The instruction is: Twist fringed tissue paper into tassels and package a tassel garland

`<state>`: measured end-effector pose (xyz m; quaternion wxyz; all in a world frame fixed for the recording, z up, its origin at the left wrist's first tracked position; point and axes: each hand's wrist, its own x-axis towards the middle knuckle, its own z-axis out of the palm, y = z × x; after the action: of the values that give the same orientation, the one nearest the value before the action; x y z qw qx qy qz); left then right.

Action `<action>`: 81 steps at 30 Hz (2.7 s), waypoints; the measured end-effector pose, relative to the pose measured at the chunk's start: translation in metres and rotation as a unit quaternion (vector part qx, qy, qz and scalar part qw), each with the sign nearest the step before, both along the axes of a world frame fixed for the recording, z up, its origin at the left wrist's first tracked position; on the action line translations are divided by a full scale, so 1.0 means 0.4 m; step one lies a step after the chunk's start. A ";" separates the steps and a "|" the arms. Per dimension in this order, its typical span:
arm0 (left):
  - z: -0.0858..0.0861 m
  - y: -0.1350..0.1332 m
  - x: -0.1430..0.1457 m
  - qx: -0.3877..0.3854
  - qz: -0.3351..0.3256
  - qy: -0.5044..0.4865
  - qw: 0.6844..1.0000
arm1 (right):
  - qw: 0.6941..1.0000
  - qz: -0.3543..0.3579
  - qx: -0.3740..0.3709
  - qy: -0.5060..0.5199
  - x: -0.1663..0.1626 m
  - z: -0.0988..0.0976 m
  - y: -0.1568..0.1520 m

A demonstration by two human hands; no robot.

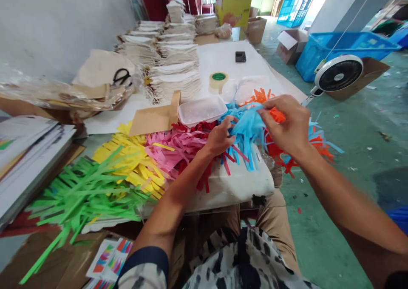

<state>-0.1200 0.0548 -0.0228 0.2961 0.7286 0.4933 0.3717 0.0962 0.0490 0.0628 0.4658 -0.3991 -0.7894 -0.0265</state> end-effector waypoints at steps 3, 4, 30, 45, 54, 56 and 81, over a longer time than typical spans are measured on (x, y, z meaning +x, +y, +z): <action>0.025 -0.006 -0.009 -0.006 -0.029 -0.003 1.000 | 0.998 0.004 0.044 0.048 0.032 0.094 -0.035; 0.044 -0.015 -0.013 -0.002 -0.053 -0.011 0.999 | 0.997 0.002 0.060 0.047 0.043 0.123 -0.052; 0.252 -0.333 0.092 -0.003 -0.097 -0.196 0.976 | 0.995 0.093 -0.035 0.018 0.114 0.106 -0.328; 0.278 -0.288 0.028 -0.308 -0.289 -0.081 0.903 | 0.895 0.243 -0.370 0.052 0.091 -0.022 -0.261; 0.294 -0.251 -0.067 -0.143 -0.195 0.143 0.960 | 0.981 0.164 -0.101 0.018 0.129 0.054 -0.217; 0.344 -0.295 -0.083 0.046 -0.096 0.236 0.966 | 0.984 0.177 0.006 -0.005 0.129 0.076 -0.247; -0.041 -0.596 -0.061 0.111 -0.102 0.321 0.935 | 0.940 0.228 -0.104 -0.233 0.065 -0.269 -0.443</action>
<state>-0.1445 -0.1834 -0.0392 0.0753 0.8838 0.4404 0.1385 0.1224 -0.1284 -0.0448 0.2184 -0.2378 -0.9438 0.0705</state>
